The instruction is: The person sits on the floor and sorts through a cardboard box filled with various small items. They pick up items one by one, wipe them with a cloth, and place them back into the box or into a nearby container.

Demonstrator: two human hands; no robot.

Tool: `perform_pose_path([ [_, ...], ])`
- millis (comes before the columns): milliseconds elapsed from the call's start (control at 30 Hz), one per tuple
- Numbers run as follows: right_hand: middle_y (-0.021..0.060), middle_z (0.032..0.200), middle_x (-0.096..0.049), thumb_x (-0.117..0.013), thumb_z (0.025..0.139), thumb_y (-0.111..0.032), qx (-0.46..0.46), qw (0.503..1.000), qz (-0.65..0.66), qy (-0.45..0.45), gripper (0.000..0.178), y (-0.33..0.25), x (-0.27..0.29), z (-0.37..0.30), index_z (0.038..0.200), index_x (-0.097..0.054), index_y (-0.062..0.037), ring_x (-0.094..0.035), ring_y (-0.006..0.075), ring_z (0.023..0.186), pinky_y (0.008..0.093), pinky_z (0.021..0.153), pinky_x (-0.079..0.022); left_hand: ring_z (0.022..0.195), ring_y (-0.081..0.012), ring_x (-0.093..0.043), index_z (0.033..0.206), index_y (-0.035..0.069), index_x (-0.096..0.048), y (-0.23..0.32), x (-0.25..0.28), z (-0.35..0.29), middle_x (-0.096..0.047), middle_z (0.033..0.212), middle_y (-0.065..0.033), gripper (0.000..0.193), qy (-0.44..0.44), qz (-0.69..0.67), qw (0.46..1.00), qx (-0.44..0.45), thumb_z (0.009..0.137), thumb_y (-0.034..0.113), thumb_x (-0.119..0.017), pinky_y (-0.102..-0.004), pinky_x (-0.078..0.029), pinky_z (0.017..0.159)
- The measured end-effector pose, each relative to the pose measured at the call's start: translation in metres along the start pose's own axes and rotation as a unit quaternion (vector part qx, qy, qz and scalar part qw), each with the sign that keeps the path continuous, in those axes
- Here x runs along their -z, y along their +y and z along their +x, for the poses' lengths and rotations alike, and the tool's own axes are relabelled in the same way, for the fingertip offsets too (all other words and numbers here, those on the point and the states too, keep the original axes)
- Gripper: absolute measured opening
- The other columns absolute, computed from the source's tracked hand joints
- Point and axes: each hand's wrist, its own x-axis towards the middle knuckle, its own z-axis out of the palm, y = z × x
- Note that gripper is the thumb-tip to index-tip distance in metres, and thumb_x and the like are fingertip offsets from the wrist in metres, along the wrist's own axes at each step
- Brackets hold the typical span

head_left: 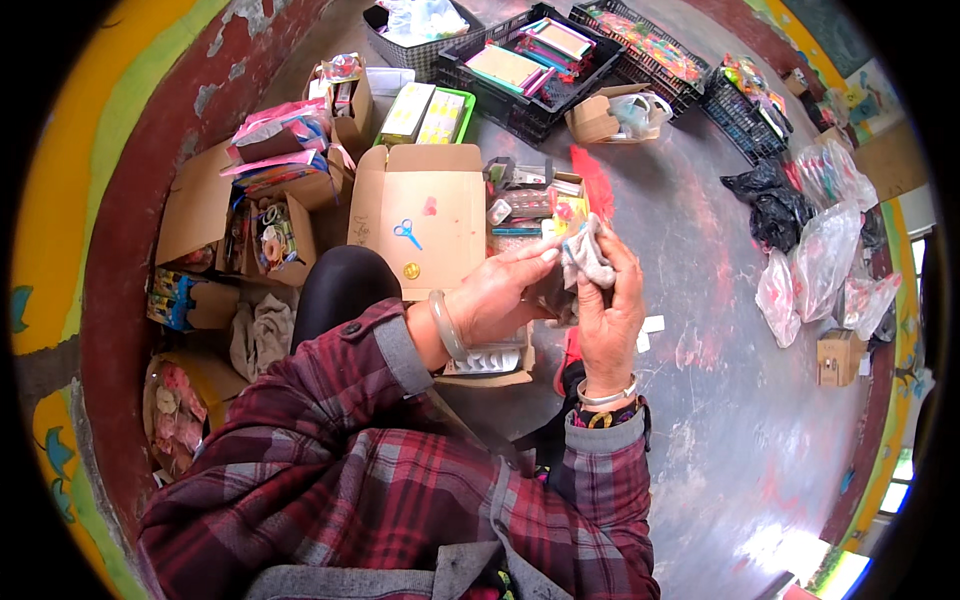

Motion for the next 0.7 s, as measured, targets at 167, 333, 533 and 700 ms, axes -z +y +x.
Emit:
perform_pose_path([
  [167, 0.012, 0.114, -0.062, -0.064, 0.073, 0.001, 0.117, 0.989, -0.064, -0.068, 0.036, -0.018, -0.017, -0.003, 0.108, -0.06, -0.006, -0.056, 0.0308, 0.109, 0.0385, 0.094, -0.043, 0.103, -0.0182, -0.056, 0.141, 0.013, -0.036, 0.004, 0.011, 0.007, -0.056, 0.116, -0.0074, 0.042, 0.016, -0.092, 0.992, -0.079, 0.099, 0.018, -0.038, -0.0371, -0.045, 0.093],
  [333, 0.0117, 0.107, -0.064, -0.061, 0.069, 0.006, 0.096, 0.985, -0.006, -0.141, 0.03, -0.026, -0.015, -0.005, 0.096, -0.061, -0.0056, -0.059, 0.03, 0.102, 0.0372, 0.091, -0.043, 0.099, -0.018, -0.058, 0.139, 0.008, -0.036, 0.018, 0.014, 0.006, -0.053, 0.123, -0.0092, 0.042, 0.028, -0.072, 0.991, -0.11, 0.098, 0.018, -0.041, -0.0366, -0.048, 0.088],
  [533, 0.0108, 0.08, -0.064, -0.059, 0.071, -0.001, -0.092, 0.974, 0.075, -0.191, 0.015, -0.03, 0.007, -0.015, 0.085, -0.06, -0.0013, -0.061, 0.0229, 0.072, 0.031, 0.067, -0.048, 0.111, -0.0218, -0.054, 0.14, 0.007, -0.032, 0.031, 0.012, 0.006, -0.05, 0.127, -0.0108, 0.043, 0.062, -0.062, 0.986, -0.143, 0.1, 0.019, -0.036, -0.0407, -0.047, 0.089],
  [700, 0.0096, 0.062, -0.059, -0.072, 0.076, -0.022, -0.152, 0.984, -0.036, -0.09, 0.025, -0.026, 0.014, -0.02, 0.091, -0.064, -0.0039, -0.056, 0.0189, 0.055, 0.03, 0.051, -0.042, 0.111, -0.0209, -0.053, 0.141, 0.007, -0.03, 0.026, 0.02, 0.011, -0.048, 0.13, -0.01, 0.047, 0.034, -0.055, 0.987, -0.145, 0.098, 0.02, -0.042, -0.04, -0.043, 0.094],
])
